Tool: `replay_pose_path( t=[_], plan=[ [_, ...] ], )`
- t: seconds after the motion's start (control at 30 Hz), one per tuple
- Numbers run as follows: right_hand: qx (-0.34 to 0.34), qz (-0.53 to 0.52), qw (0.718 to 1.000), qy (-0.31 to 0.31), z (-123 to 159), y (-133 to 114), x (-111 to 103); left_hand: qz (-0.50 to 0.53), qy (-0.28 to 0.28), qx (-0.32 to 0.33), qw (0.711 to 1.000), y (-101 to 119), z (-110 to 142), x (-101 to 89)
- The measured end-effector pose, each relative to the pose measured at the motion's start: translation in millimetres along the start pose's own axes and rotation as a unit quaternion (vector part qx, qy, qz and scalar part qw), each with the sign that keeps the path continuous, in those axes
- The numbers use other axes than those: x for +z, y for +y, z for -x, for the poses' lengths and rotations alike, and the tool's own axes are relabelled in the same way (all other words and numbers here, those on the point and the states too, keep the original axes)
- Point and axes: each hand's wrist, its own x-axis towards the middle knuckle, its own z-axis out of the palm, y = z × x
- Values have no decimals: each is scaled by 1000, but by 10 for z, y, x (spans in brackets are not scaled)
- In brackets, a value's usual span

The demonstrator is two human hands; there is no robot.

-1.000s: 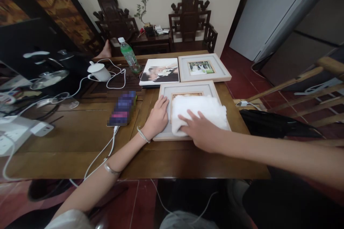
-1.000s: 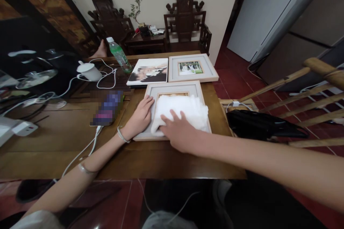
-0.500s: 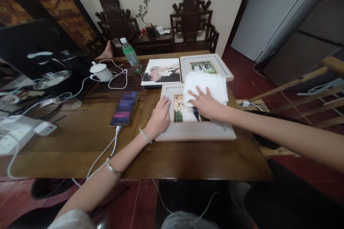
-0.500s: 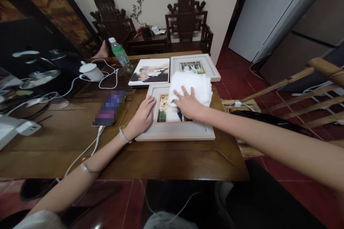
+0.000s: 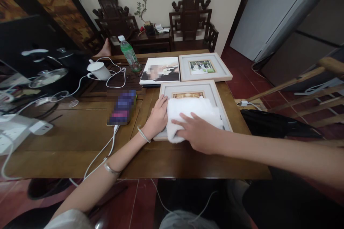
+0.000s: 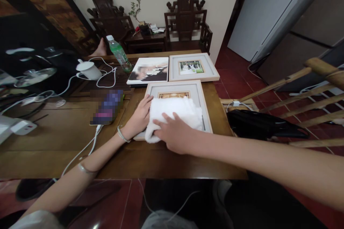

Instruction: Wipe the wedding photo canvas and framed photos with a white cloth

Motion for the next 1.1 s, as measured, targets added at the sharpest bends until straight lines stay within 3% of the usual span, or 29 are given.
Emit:
replay_pose_path(
  t=[0.1, 0.23, 0.37, 0.47, 0.67, 0.77, 0.87, 1.1],
  plan=[
    [13, 47, 999, 19, -162, 276, 106, 9, 14, 9, 1000, -17, -7, 21],
    [75, 90, 993, 7, -382, 651, 84, 6, 47, 6, 999, -23, 6, 58],
    [104, 106, 989, 28, -500, 832, 52, 6, 49, -2, 999, 1, 17, 60],
    [106, 83, 991, 11, -460, 712, 50, 5, 43, -16, 999, 35, 8, 42],
    [66, -27, 995, -68, -82, 40, -160, 27, 29, -46, 998, 119, -18, -13],
    [35, -78, 993, -87, 32, -183, -276, 43, 35, -60, 997, 129, -13, -23],
    [15, -71, 995, -66, -12, -195, -257, 55, 44, -63, 996, 110, -3, -15],
    [-14, 29, 999, 38, -278, 139, 35, 76, 64, -57, 993, 98, -20, -25]
  ],
)
